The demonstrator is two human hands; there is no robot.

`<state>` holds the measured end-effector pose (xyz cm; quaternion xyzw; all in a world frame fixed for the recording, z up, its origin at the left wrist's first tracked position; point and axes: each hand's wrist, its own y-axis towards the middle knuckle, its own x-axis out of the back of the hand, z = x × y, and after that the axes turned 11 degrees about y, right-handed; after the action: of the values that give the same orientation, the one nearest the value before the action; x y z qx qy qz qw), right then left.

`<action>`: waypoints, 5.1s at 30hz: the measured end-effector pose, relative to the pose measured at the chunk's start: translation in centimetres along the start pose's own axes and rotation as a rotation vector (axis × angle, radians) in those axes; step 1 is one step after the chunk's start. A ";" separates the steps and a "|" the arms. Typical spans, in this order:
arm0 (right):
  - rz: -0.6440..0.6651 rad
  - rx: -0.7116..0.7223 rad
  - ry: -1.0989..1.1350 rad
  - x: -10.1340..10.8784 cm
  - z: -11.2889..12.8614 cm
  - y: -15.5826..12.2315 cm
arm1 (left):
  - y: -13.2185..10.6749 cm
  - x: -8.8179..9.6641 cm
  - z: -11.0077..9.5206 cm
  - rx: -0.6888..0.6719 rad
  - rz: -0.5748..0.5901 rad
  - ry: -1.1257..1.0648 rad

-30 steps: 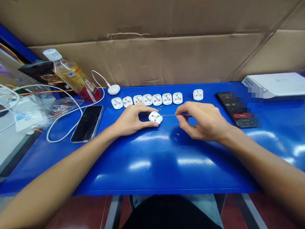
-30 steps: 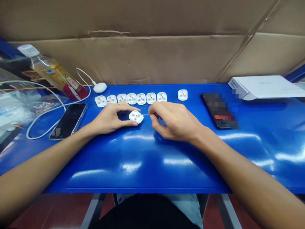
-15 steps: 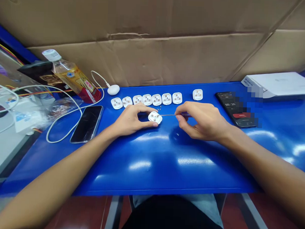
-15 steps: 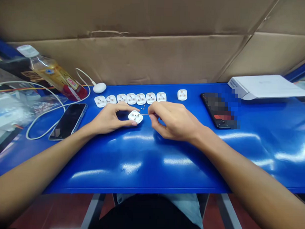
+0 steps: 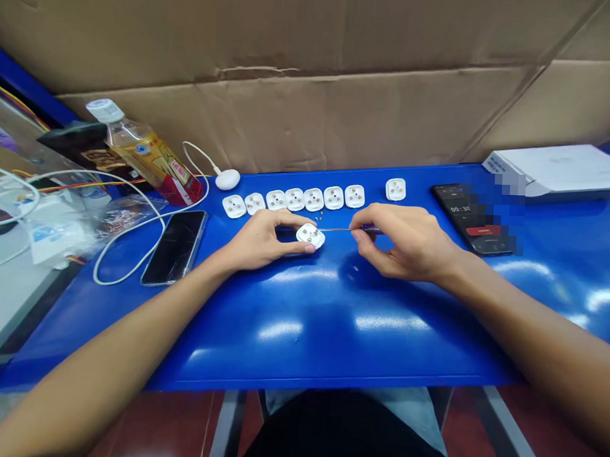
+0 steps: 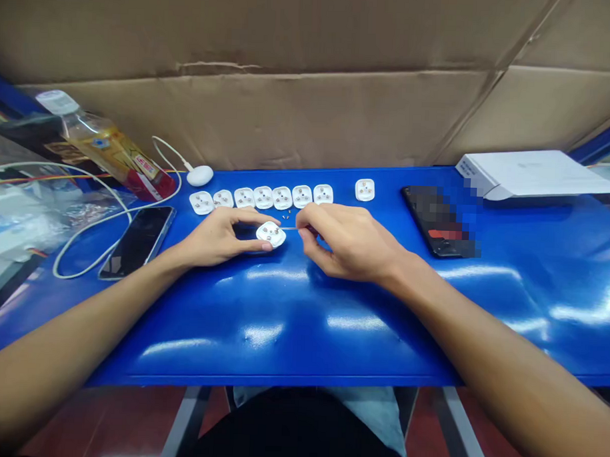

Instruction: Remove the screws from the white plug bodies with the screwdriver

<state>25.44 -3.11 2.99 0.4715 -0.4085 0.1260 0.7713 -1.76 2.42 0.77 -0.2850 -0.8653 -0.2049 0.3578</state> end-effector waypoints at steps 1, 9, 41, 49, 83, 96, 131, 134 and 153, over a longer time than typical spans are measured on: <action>-0.001 -0.001 0.001 0.0 0.0 0.0 | 0.0 0.0 0.0 0.002 -0.002 -0.002; 0.000 0.008 -0.018 0.1 0.0 -0.1 | 0.1 0.0 0.1 0.023 0.005 -0.015; 0.048 -0.078 -0.045 0.4 -0.2 -0.2 | 0.0 0.1 -0.2 -0.025 0.030 0.047; 0.135 -0.098 0.068 0.7 -0.1 -0.2 | -0.1 0.0 0.0 -0.055 0.023 0.094; 0.204 0.023 0.033 0.8 -0.4 -0.1 | -0.1 0.0 0.0 -0.066 0.018 0.146; -0.030 0.109 0.133 0.8 0.0 -0.2 | 0.0 -0.3 -0.1 -0.124 -0.184 -0.102; -0.094 0.003 0.009 0.7 0.1 -0.3 | -0.4 -0.8 -0.8 -0.327 -0.379 0.174; -0.061 -0.013 0.001 0.7 -0.1 -0.4 | -0.4 -0.4 -0.9 -0.285 -0.295 0.204; 0.154 0.064 -0.009 0.6 -0.5 -0.2 | -0.4 -0.7 0.0 -0.070 -0.048 0.228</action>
<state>26.14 -2.92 3.20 0.4637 -0.4427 0.1957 0.7421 -1.63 1.87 0.22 -0.2513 -0.8179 -0.2744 0.4390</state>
